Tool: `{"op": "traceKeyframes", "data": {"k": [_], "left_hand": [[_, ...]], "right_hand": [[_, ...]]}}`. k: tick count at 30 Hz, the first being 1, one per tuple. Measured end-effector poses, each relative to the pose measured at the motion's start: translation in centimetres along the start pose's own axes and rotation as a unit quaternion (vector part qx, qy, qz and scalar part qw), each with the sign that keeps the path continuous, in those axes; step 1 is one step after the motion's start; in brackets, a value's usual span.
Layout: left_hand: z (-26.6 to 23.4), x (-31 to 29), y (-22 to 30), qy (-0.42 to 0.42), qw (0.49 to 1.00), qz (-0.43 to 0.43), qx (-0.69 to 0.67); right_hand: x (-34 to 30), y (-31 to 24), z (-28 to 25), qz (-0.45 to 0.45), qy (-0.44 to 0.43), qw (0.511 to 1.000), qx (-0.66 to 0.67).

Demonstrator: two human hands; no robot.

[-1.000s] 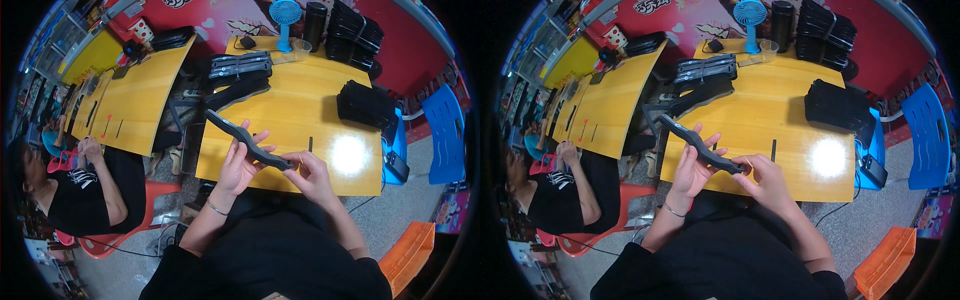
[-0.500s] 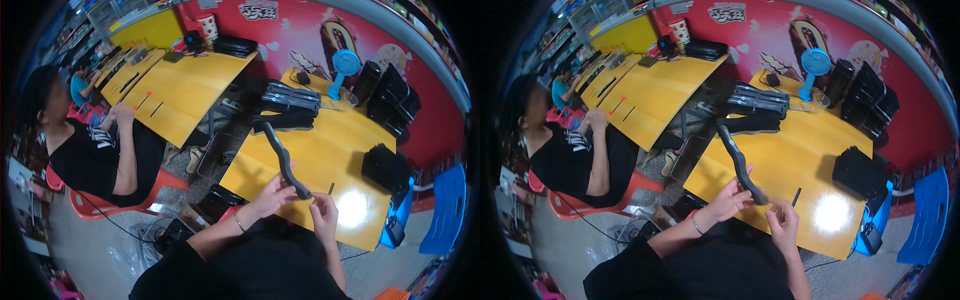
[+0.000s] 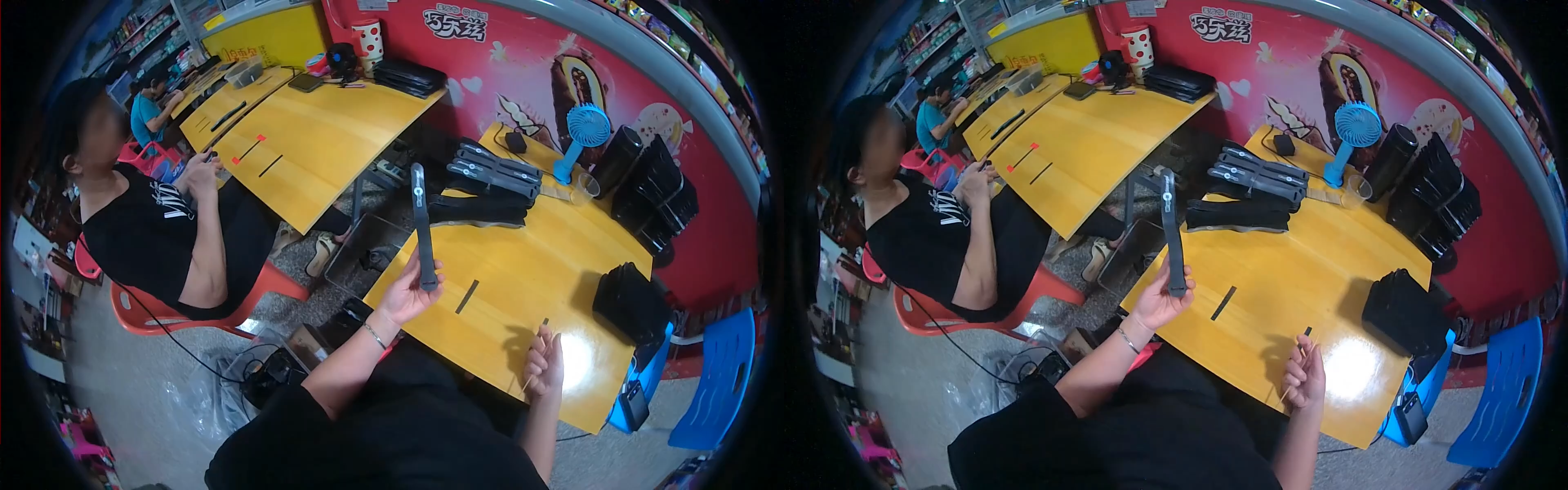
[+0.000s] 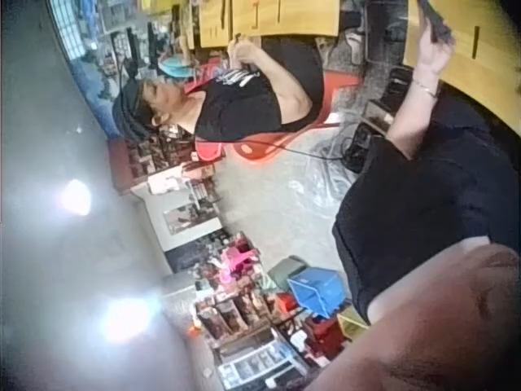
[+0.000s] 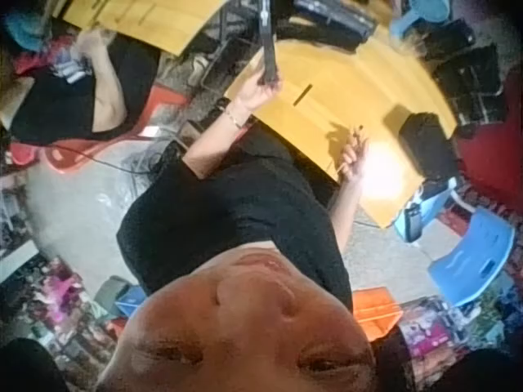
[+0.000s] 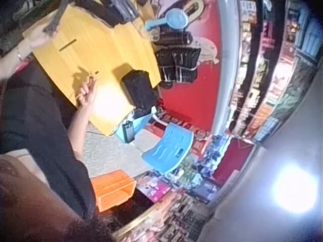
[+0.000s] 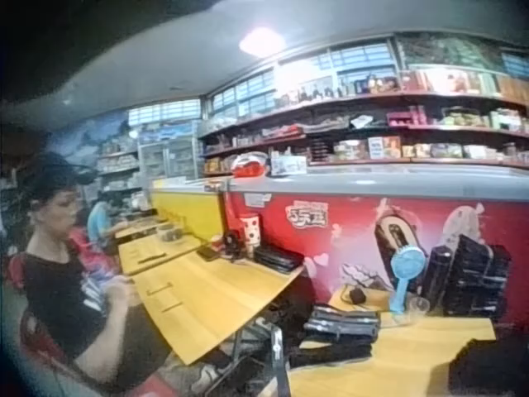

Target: Assembling black plastic straps by attaching components and pins at a workstation.

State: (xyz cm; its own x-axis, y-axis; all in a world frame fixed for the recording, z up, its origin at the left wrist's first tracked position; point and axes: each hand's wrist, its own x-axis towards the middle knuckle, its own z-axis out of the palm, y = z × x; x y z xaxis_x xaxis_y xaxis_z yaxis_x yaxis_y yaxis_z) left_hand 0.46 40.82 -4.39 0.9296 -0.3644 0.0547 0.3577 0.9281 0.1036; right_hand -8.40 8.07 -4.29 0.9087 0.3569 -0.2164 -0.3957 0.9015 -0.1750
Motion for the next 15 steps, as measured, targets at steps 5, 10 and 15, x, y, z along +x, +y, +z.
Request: {"op": "traceKeyframes", "data": {"k": [5, 10, 15], "left_hand": [[0.0, 0.01, -0.19, 0.033, 0.999, -0.016, 0.01], [-0.04, -0.06, -0.28, 0.02, 0.998, -0.042, 0.031], [-0.19, 0.04, -0.25, 0.026, 0.998, -0.042, 0.039]], "right_hand": [[-0.13, 0.11, -0.15, 0.009, 0.056, 0.997, -0.043], [-0.15, 0.08, -0.32, 0.001, 0.053, 0.997, -0.059], [-0.15, 0.27, 0.13, -0.005, 0.068, 0.996, -0.061]]}}
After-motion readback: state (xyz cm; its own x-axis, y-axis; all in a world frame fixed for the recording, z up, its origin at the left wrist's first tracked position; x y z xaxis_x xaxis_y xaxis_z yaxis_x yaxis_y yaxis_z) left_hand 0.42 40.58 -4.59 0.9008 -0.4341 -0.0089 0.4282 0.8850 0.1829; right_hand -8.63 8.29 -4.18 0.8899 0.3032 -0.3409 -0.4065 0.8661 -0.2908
